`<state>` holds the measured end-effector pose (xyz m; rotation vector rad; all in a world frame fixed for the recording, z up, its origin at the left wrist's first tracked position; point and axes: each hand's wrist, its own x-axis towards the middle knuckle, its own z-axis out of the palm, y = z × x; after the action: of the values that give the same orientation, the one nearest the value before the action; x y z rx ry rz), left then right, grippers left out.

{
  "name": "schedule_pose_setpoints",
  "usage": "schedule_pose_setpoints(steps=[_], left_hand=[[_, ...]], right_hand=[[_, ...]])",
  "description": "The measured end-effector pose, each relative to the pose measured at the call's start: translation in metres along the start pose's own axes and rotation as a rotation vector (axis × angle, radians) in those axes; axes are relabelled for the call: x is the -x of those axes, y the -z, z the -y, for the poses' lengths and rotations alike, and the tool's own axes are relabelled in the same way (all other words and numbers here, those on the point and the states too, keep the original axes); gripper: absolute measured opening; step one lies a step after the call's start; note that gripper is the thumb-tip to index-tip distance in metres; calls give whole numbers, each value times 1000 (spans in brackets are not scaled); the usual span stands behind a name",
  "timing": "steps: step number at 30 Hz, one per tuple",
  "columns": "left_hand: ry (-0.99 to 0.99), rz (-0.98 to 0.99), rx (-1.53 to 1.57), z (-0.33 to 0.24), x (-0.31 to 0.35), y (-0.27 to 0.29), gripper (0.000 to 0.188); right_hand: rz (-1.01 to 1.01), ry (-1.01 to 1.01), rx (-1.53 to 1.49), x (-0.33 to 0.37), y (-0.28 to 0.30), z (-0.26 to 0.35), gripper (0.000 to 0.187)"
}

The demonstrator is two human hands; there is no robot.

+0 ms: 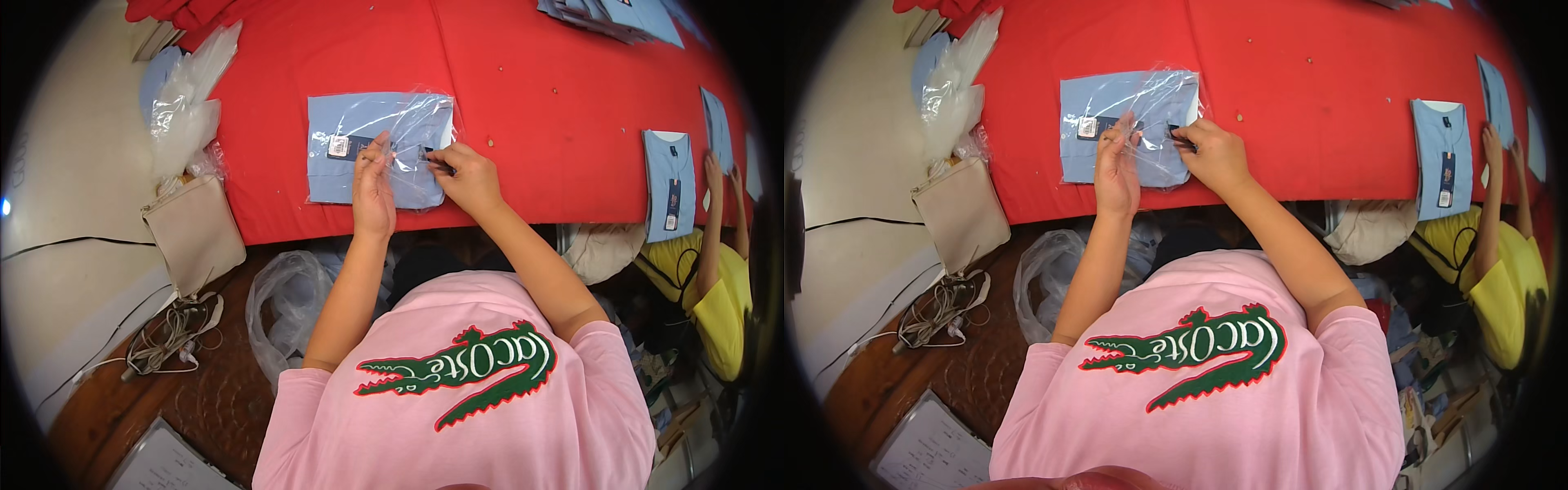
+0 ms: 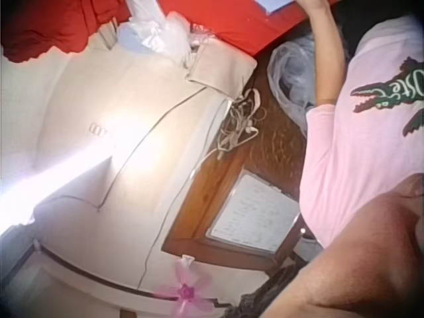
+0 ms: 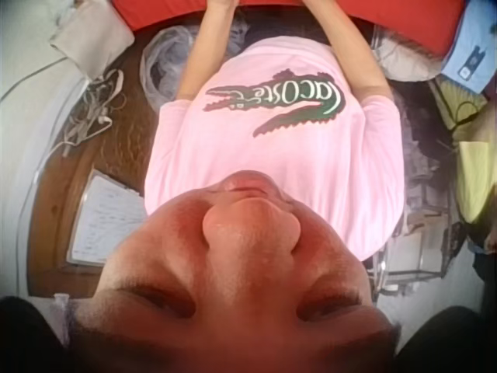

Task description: The person picks up folded shirts, places them inside clear plastic bags, and seals the bags by hand. They use small shears to trim threads or tags on the shirts before finishing the packaging and stacking the items.

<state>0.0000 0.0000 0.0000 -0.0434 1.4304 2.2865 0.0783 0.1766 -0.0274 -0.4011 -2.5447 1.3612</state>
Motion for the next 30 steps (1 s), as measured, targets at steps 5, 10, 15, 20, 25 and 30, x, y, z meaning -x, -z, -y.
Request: schedule_pose_setpoints(steps=[5,10,15,20,25,30], left_hand=[[-14,25,-40,0,-7,5,8],[0,38,-59,4,-9,7,8],[5,35,-64,7,-9,9,8],[-1,47,-116,10,-8,11,9],[7,8,-73,8,-6,8,11],[-4,-24,5,11,-5,10,9]], right_hand=[[-6,96,62,-4,-1,2,13],[151,29,172,-4,7,3,23],[123,-97,174,3,34,-12,26],[25,-119,151,11,53,-25,23],[-28,-10,76,6,45,-1,22],[-6,30,84,-5,24,20,22]])
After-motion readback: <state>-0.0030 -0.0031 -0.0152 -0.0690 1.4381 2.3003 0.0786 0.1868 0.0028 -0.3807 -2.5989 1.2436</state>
